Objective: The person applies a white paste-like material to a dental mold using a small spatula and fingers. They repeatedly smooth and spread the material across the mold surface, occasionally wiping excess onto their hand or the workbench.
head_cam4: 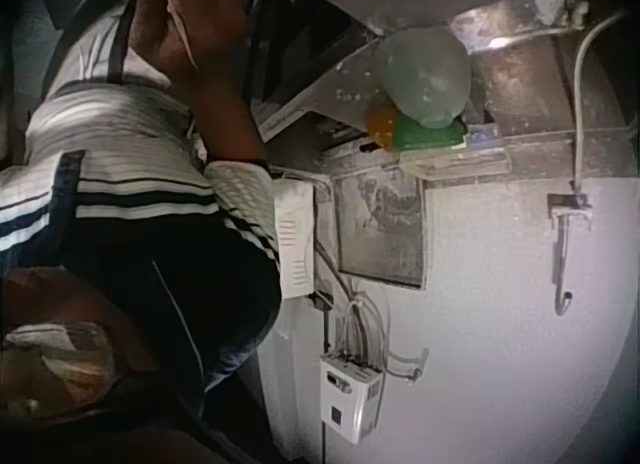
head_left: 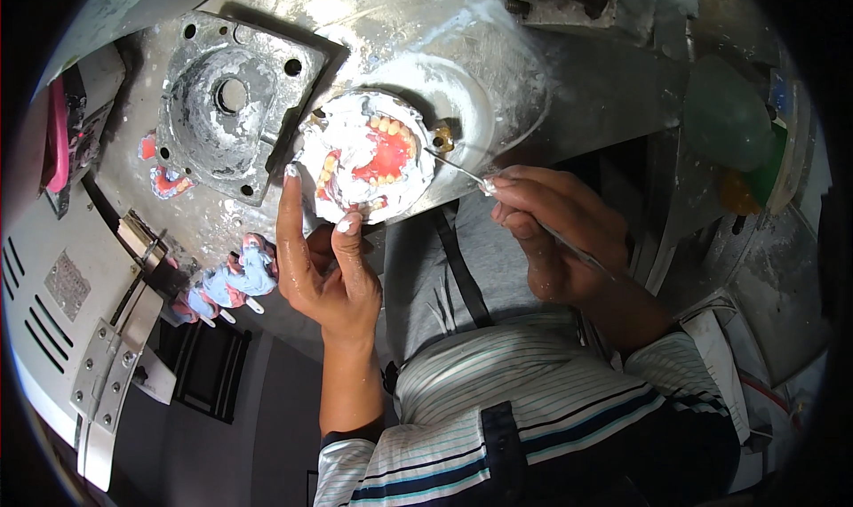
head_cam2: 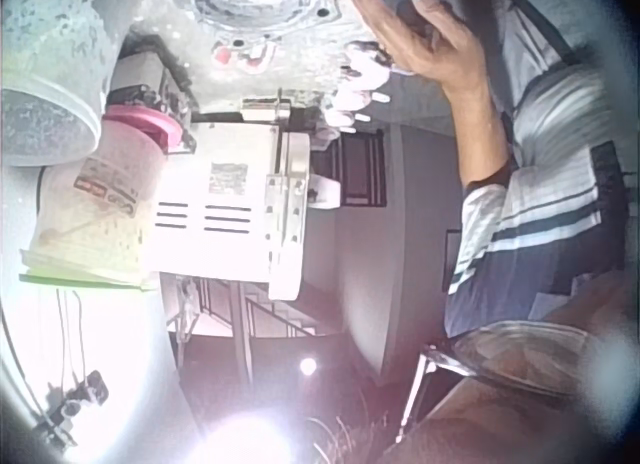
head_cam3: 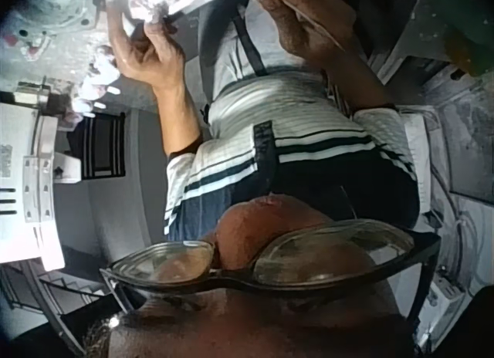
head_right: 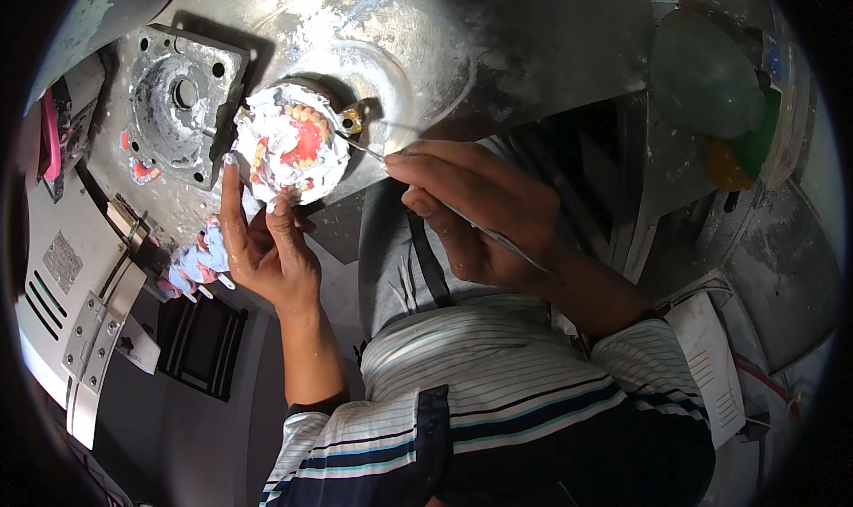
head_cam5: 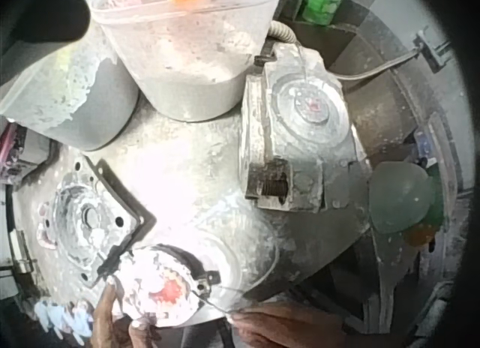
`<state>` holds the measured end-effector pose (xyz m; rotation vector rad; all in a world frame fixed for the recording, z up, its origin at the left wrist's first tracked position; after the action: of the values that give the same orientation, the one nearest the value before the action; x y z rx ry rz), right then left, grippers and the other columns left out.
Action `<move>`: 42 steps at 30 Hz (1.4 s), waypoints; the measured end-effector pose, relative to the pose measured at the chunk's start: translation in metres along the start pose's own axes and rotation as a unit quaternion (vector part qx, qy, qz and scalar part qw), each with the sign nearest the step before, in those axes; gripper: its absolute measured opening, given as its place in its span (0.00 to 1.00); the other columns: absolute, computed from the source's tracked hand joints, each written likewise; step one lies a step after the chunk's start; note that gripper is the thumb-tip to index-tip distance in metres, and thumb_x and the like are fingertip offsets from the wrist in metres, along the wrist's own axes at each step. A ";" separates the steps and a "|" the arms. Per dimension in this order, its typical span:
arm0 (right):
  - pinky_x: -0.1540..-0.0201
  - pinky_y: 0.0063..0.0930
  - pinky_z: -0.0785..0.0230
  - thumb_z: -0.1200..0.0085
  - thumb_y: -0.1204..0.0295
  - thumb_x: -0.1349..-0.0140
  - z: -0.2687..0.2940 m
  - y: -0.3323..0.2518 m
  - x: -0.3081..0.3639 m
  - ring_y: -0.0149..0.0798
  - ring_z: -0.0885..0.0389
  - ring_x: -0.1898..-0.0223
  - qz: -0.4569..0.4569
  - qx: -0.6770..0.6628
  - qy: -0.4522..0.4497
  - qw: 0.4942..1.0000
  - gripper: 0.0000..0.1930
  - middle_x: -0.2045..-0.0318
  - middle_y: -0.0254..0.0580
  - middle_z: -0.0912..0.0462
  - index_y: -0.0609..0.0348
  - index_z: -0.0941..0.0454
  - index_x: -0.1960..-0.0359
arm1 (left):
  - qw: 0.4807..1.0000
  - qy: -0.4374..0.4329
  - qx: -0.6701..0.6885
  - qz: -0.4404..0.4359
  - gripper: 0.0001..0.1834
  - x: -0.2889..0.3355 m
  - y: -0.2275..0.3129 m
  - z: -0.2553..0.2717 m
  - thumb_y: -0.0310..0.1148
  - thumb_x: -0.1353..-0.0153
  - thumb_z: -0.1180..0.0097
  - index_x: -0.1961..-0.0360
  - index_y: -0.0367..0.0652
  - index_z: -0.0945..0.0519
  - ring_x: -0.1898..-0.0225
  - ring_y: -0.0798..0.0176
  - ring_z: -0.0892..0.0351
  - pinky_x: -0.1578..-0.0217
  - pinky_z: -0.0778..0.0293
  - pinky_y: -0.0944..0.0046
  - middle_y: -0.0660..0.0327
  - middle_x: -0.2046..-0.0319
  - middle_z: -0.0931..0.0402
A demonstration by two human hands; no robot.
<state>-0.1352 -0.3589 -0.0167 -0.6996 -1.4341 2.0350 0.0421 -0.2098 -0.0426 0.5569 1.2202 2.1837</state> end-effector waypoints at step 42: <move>0.60 0.30 0.17 0.43 0.74 0.33 -0.005 0.011 0.017 0.45 0.12 0.61 -0.011 -0.057 0.004 0.998 0.11 0.62 0.56 0.14 0.72 0.19 0.57 | 0.957 0.203 0.149 0.140 0.22 0.005 0.006 0.002 0.42 0.27 0.49 0.49 0.28 0.23 0.89 0.74 0.38 0.90 0.42 0.75 0.49 0.64 0.20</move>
<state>-0.1454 -0.3465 -0.0309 -0.7342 -1.5576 1.9431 0.0374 -0.2081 -0.0360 0.4299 1.8062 2.4477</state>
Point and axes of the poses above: each hand's wrist, its own x-axis away from the middle knuckle, its own z-axis out of the back of the hand, y = z × x, the point moved 3 cm from there along -x, towards the middle knuckle
